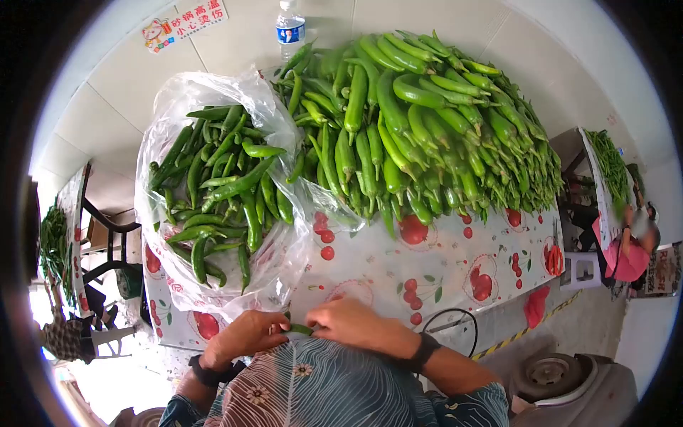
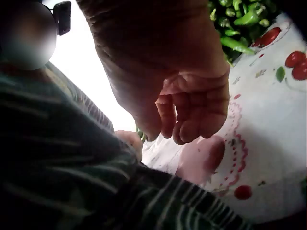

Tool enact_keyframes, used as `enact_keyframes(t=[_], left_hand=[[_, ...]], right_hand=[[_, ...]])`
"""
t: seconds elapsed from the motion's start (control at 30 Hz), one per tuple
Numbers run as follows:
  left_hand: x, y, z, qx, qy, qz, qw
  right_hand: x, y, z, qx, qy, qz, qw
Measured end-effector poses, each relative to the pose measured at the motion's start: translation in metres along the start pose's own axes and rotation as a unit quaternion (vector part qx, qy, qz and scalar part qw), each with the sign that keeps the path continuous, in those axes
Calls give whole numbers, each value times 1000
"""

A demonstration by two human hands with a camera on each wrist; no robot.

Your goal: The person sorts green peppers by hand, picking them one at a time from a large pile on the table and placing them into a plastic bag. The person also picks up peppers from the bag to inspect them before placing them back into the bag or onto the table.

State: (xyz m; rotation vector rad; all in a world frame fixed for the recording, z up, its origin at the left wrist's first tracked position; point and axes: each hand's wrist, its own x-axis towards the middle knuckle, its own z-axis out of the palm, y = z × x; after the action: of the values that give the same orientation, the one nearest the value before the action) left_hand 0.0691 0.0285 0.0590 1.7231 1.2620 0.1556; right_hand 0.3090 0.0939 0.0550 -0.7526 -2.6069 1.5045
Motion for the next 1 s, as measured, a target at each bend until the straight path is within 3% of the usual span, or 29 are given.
enact_keyframes(t=[0.2, 0.3, 0.33, 0.43, 0.47, 0.57, 0.6, 0.67, 0.77, 0.83, 0.9, 1.0], left_hand=[[-4, 4, 0, 121, 30, -19, 992], [1, 4, 6, 184, 17, -21, 983], [3, 9, 4, 199, 22, -4, 980], [3, 18, -13, 164, 129, 50, 977], [3, 28, -22, 166, 142, 28, 975], [8, 44, -38, 55, 228, 70, 970], [13, 44, -40, 31, 249, 98, 963], [18, 45, -45, -20, 285, 83, 955], [22, 35, -51, -43, 283, 51, 957], [25, 7, -40, -46, 273, 41, 960], [27, -9, -28, -69, 274, 31, 959], [29, -23, -16, -80, 272, 30, 958]], right_hand=[[23, -8, 6, -92, -46, -24, 994], [28, -8, 7, -107, -91, 12, 990], [30, -4, 16, -95, -7, -5, 995], [22, -9, 5, 22, 35, 5, 999], [20, -12, -3, 43, 45, -1, 998], [9, -41, -49, 150, -4, 79, 985], [4, -45, -62, 146, -1, 86, 986], [-6, -50, -87, 137, 4, 102, 985], [-30, -54, -128, 150, 246, 37, 957], [-43, -59, -167, 170, 362, 107, 910], [-48, -55, -210, 78, 482, 98, 867], [-43, -39, -284, -82, 575, 85, 810]])
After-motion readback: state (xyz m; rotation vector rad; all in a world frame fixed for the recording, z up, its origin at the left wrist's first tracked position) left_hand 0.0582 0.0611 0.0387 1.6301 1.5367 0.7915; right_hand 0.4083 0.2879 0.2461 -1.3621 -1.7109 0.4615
